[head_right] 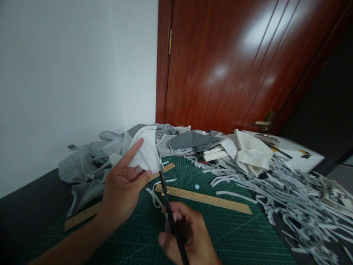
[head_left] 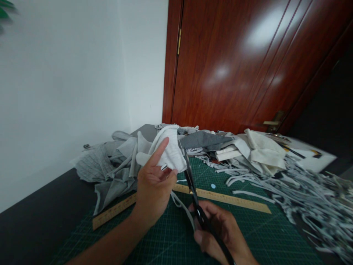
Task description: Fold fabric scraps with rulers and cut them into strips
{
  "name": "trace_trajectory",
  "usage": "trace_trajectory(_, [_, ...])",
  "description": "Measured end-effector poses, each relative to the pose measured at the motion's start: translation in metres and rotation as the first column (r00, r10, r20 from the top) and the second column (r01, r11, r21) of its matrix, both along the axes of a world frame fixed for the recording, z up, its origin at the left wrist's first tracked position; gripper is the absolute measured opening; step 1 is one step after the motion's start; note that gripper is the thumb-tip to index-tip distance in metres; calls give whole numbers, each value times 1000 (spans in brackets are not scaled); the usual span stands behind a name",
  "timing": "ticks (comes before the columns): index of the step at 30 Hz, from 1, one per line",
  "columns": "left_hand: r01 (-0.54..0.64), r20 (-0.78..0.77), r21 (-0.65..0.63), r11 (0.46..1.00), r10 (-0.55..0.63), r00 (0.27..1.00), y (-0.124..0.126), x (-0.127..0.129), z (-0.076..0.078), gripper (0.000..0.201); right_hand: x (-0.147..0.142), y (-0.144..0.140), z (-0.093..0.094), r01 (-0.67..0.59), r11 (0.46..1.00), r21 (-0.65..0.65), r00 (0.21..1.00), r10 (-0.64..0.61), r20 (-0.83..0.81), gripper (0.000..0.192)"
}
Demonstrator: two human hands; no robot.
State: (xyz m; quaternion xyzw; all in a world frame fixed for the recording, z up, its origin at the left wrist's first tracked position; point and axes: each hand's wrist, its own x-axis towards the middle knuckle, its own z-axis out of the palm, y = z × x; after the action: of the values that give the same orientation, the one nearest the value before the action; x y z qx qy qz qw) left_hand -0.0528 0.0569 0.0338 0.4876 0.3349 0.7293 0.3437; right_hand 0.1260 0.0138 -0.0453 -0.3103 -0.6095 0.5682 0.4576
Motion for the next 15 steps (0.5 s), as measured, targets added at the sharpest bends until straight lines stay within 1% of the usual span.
trace_trajectory(3, [121,39,-33,992,-120,992,2,-1,-2,86,1,1,-6,20,1000,-18,1000,-20,7,46])
trace_trajectory(4, [127,50,-37,991,-125,991,2,-1,-2,86,1,1,-7,28,999,-23,1000,-27,11,47])
trace_trajectory(9, [83,42,-50,995,-80,996,-2,1,2,83,0,1,-7,20,1000,-14,1000,-19,9,47])
trace_trajectory(13, [25,20,-64,998,-24,1000,-9,3,9,80,0,1,-7,37,999,0,999,-37,19,46])
trace_trajectory(15, [-17,17,-48,999,18,1000,-11,3,11,77,0,1,-7,52,999,-11,998,-51,27,46])
